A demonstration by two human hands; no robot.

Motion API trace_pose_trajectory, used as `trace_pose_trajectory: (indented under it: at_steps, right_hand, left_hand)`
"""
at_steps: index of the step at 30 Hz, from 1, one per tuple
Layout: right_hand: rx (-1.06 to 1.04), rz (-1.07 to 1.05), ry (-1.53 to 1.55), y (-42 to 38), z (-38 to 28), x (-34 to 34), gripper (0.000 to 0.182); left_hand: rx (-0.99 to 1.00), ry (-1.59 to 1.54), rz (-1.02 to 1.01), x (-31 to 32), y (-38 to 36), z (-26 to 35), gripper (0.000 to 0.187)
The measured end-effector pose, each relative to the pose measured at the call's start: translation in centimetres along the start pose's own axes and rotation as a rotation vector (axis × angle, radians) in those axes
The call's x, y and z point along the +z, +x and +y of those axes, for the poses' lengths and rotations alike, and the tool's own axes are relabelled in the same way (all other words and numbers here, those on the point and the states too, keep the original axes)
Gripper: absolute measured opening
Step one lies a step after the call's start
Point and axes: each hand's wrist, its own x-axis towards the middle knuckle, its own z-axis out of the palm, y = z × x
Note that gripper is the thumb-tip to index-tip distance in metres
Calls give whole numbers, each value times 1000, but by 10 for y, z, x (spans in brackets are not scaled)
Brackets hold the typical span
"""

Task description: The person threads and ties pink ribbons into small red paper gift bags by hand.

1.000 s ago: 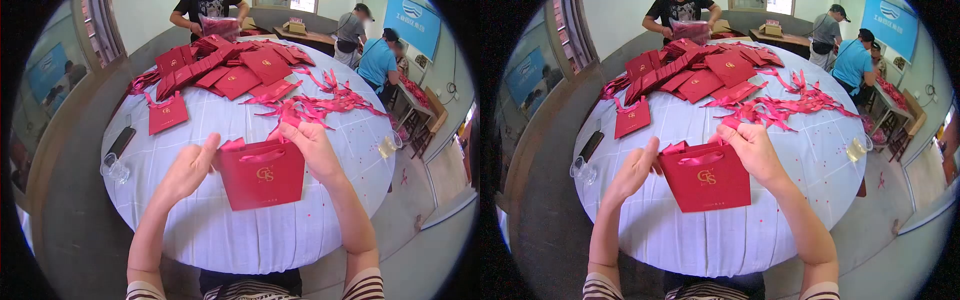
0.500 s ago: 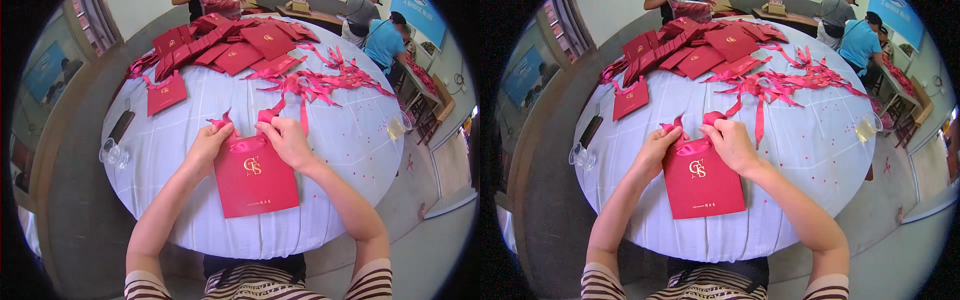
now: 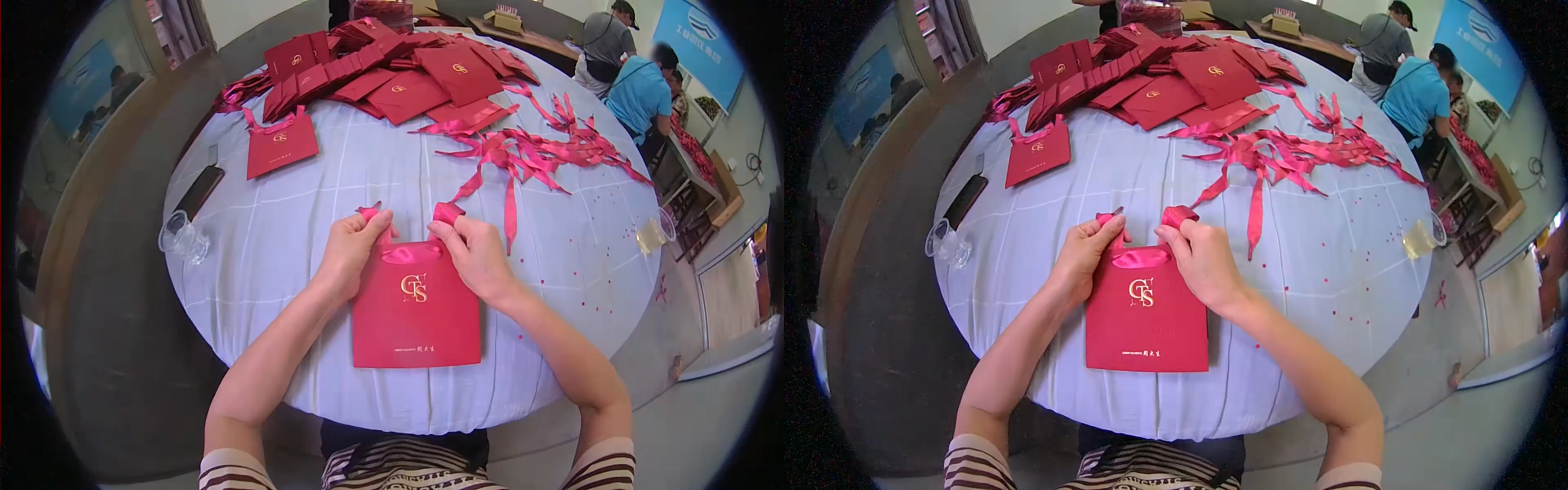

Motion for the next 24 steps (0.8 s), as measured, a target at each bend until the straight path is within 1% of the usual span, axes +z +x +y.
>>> trace_pose_trajectory:
  at_steps: [3,4,5,6,7,9,10,11,13,14,15,17,18,19,21,22,24]
  right_hand:
    - [-15,-12,-61,0,2,1,30]
    - [-19,-16,-66,2,4,-1,30]
    - [-10,-45,-197,3,6,-5,28]
    - [0,-76,-331,5,7,-10,27]
    - [-3,-83,-343,7,5,-17,27]
    - [-129,200,-474,13,-9,-31,20]
    - [-141,201,-428,16,-18,-34,16]
    - [-153,201,-431,22,-19,-30,16]
    - [-236,-46,-230,35,-24,-20,16]
    - [-170,-144,-214,41,-31,-15,18]
    - [-174,-147,-217,48,-32,-10,18]
    - [-27,-371,-195,61,-30,1,26]
    - [112,-486,-135,65,-32,2,27]
    - [118,-500,-141,66,-30,3,27]
    - [224,-573,134,66,-26,4,24]
    - [233,-581,132,66,-27,3,24]
    - [357,-538,240,63,-33,-4,19]
  left_hand:
    - [28,-5,-8,1,0,-1,28]
    - [105,49,-2,1,1,-5,29]
    - [178,102,4,0,2,-8,30]
    - [207,128,-15,0,0,-9,32]
    - [207,113,-14,1,-1,-9,32]
    - [190,186,-53,3,-4,-7,30]
    - [178,184,-83,4,-4,-7,30]
    - [188,178,-79,6,-8,-5,30]
    - [143,228,-132,11,-17,2,28]
    - [141,242,-176,9,-14,-2,29]
    - [145,237,-174,9,-15,-3,29]
    - [232,265,-227,9,-16,-5,37]
    - [221,293,-240,8,-18,-2,40]
    - [212,279,-234,8,-18,-2,40]
    - [171,315,-352,6,-16,-2,41]
    - [162,307,-350,5,-16,-2,41]
    - [244,245,-440,4,-18,2,45]
